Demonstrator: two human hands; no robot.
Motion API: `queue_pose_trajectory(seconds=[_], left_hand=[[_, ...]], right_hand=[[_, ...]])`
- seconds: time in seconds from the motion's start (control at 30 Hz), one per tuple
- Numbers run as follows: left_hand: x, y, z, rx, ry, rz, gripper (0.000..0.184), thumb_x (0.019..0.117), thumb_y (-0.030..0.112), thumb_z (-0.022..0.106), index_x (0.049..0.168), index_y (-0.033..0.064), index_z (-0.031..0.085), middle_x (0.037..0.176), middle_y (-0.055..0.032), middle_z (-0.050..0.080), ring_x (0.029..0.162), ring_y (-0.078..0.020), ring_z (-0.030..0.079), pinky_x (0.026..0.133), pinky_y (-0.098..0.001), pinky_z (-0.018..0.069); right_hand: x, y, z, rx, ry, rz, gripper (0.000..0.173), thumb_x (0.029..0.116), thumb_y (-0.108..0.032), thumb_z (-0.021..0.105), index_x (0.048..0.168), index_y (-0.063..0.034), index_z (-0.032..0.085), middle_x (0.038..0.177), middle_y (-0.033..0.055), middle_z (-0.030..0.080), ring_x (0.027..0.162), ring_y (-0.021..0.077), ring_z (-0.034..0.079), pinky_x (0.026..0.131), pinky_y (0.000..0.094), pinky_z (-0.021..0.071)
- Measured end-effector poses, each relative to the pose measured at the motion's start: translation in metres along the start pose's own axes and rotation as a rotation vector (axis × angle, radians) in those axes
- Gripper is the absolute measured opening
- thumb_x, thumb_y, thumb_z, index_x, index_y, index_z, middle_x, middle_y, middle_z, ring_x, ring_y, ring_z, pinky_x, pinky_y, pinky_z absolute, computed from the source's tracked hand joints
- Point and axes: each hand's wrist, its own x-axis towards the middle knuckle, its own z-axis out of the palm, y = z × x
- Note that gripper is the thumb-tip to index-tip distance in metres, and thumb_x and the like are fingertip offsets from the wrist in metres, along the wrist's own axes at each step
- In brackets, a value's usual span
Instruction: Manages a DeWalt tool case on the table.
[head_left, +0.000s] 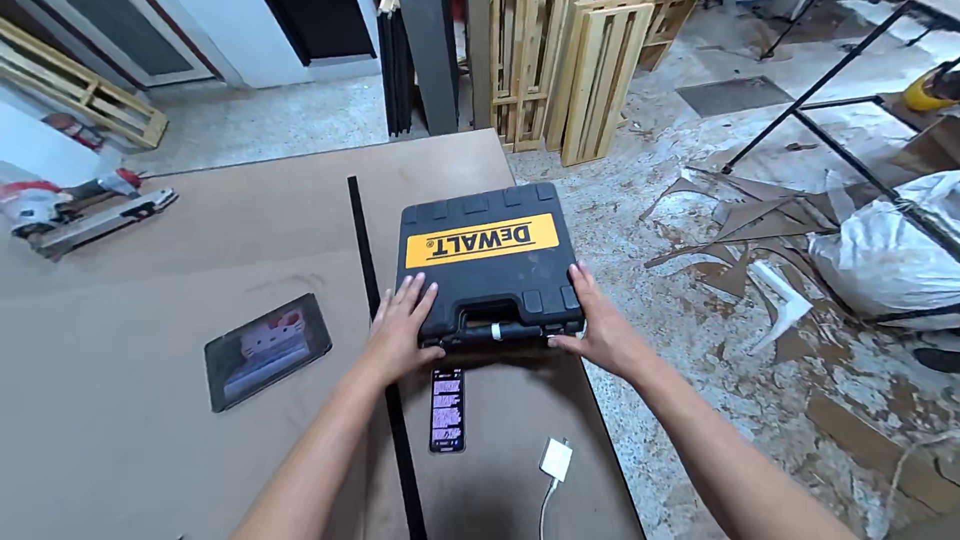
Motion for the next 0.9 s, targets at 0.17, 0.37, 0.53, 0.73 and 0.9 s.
queue_pose_trajectory(seconds=[0.17,0.37,0.53,0.73,0.9], left_hand=[[0.000,-0.008,0.001,-0.050,-0.078,0.012,0.122,0.0672,0.051,0.093,0.165,0.0176,0.027,0.174,-0.0103,0.009,0.160,-0.0311,0.009,0.128,-0.0572,0.0165],[-0.045,0.019,0.033,-0.877,0.512,-0.640,0.063,0.1024,0.040,0.063,0.155,0.0129,0.043,0.151,-0.0076,0.053,0.133,-0.0214,0.057,0.109,-0.0480,0.0498],[-0.059,0.053,0.066,-1.313,0.390,-0.916,0.026,0.1105,0.019,0.049,0.123,-0.0021,0.058,0.099,-0.0160,0.076,0.084,-0.0249,0.076,0.078,-0.0403,0.0632],[-0.049,0.052,0.074,-1.709,0.388,-1.020,0.021,0.1007,0.007,0.063,0.118,-0.0045,0.062,0.106,-0.0202,0.074,0.093,-0.0282,0.075,0.081,-0.0414,0.0622],[-0.053,0.043,0.080,-1.693,0.335,-1.020,0.016,0.1008,0.009,0.064,0.112,-0.0024,0.061,0.094,-0.0164,0.073,0.082,-0.0234,0.072,0.074,-0.0372,0.0610]], right_hand=[[-0.025,-0.005,0.037,0.333,0.147,0.425,0.109,0.0783,-0.057,0.085,0.164,-0.0209,0.027,0.146,0.0097,0.059,0.118,0.0274,0.068,0.096,0.0571,0.0578],[-0.047,-0.028,0.068,0.806,0.119,0.710,0.031,0.0985,-0.027,0.072,0.117,-0.0031,0.067,0.090,0.0093,0.077,0.081,0.0226,0.076,0.079,0.0440,0.0654],[-0.047,-0.043,0.055,0.923,0.157,0.782,0.026,0.1042,-0.026,0.064,0.102,-0.0008,0.071,0.081,0.0110,0.076,0.068,0.0210,0.074,0.066,0.0376,0.0633],[-0.039,-0.070,0.036,1.176,0.252,0.805,0.027,0.1050,-0.026,0.060,0.116,-0.0052,0.073,0.091,0.0074,0.076,0.073,0.0147,0.070,0.065,0.0305,0.0576],[-0.032,-0.070,0.043,0.987,0.306,0.695,0.022,0.1044,-0.024,0.062,0.110,-0.0077,0.075,0.090,0.0055,0.075,0.077,0.0153,0.070,0.070,0.0332,0.0580]])
